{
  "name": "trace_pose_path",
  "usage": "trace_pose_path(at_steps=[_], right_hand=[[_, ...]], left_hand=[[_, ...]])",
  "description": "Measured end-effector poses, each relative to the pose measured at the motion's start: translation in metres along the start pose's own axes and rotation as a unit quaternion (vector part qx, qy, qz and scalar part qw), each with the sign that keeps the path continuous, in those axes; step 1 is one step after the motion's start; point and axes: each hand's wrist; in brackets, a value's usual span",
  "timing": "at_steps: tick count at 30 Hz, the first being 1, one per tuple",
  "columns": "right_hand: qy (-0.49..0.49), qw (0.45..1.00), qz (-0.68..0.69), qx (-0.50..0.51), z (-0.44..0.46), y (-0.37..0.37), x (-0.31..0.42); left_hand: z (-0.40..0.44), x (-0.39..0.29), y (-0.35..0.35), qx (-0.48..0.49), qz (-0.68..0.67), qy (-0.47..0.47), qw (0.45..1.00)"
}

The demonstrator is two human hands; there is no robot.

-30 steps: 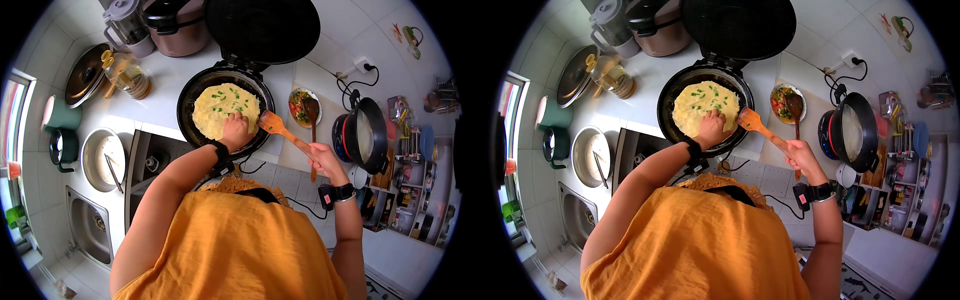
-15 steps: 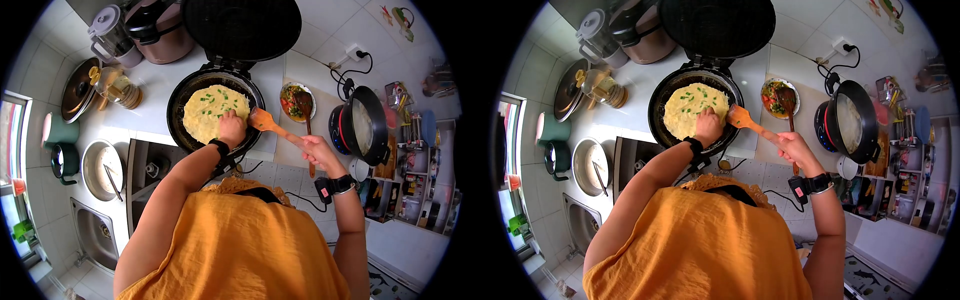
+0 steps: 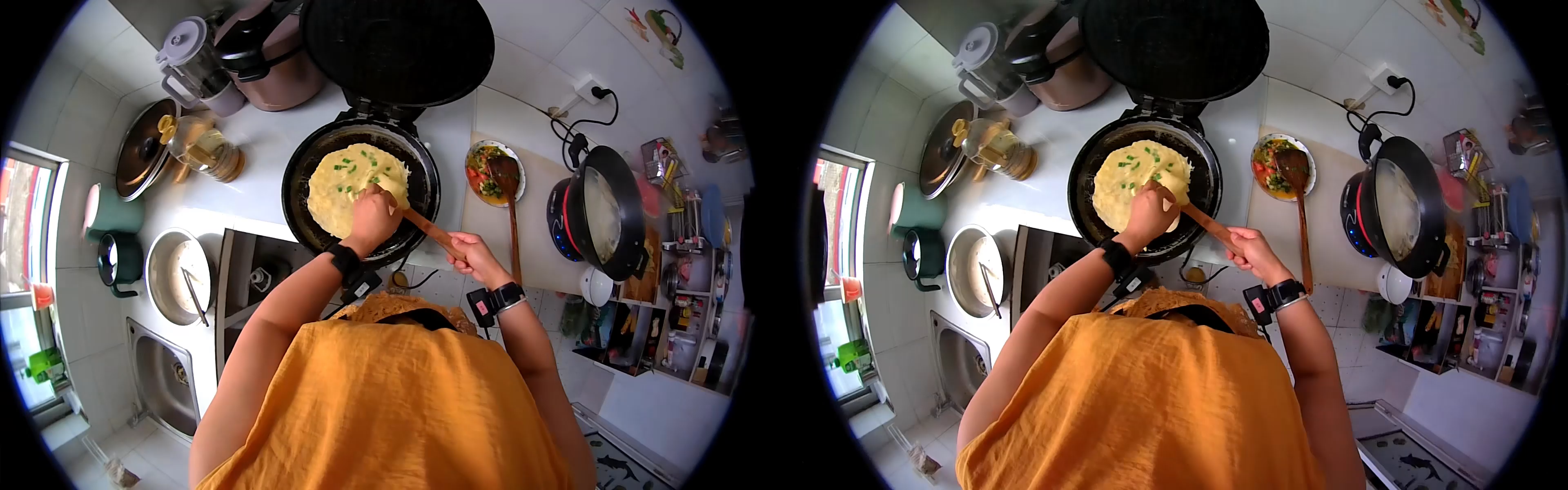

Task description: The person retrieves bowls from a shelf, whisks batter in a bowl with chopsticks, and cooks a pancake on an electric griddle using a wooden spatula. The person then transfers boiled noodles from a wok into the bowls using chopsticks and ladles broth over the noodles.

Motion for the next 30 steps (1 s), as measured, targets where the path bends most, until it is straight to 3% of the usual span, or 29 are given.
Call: trace_pose_path(at_steps=[3, 5, 13, 15, 17, 19, 21, 23, 24, 25, 27, 30], right_hand=[[-0.004, 0.997, -0.070, -0.014, 0.002, 0.001, 0.013], [0.027, 0.996, -0.076, 0.029, 0.011, -0.002, 0.007], [0.071, 0.994, 0.027, 0.081, -0.015, -0.005, 0.025], [0.094, 0.994, -0.064, 0.001, -0.027, -0.007, 0.051], [0.130, 0.980, -0.150, 0.002, -0.041, -0.016, 0.090], [0.182, 0.927, -0.327, -0.022, -0.054, -0.031, 0.127], [0.263, 0.771, -0.572, -0.093, -0.062, -0.055, 0.139], [0.295, 0.608, -0.728, -0.113, -0.069, -0.097, 0.135], [0.223, 0.511, -0.819, -0.134, -0.064, -0.109, 0.123], [0.226, 0.466, -0.847, -0.124, -0.057, -0.117, 0.104], [0.212, 0.430, -0.872, -0.096, -0.037, -0.122, 0.065], [0.243, 0.436, -0.863, -0.080, -0.039, -0.124, 0.049]], left_hand=[[-0.012, 0.007, 0.020, -0.023, 0.015, -0.031, 0.999], [-0.019, 0.014, 0.026, -0.016, -0.029, -0.017, 0.999], [-0.049, 0.025, 0.092, -0.029, -0.053, 0.043, 0.997], [-0.055, 0.026, 0.102, -0.043, -0.053, 0.051, 0.996], [-0.060, 0.026, 0.110, -0.041, -0.068, 0.084, 0.993], [-0.064, 0.030, 0.113, -0.047, -0.075, 0.087, 0.992], [-0.066, 0.032, 0.115, -0.055, -0.082, 0.090, 0.991], [-0.068, 0.033, 0.118, -0.054, -0.088, 0.102, 0.989], [-0.069, 0.036, 0.119, -0.058, -0.091, 0.104, 0.989], [-0.071, 0.039, 0.118, -0.066, -0.098, 0.108, 0.987], [-0.078, 0.044, 0.115, -0.075, -0.108, 0.117, 0.984], [-0.086, 0.054, 0.116, -0.071, -0.089, 0.119, 0.986]])
Point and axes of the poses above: each hand's wrist, its own z-axis towards the middle knuckle, its own y-axis out of the back of the hand, x = y × z, and after that the axes turned 7 degrees about x, right-handed
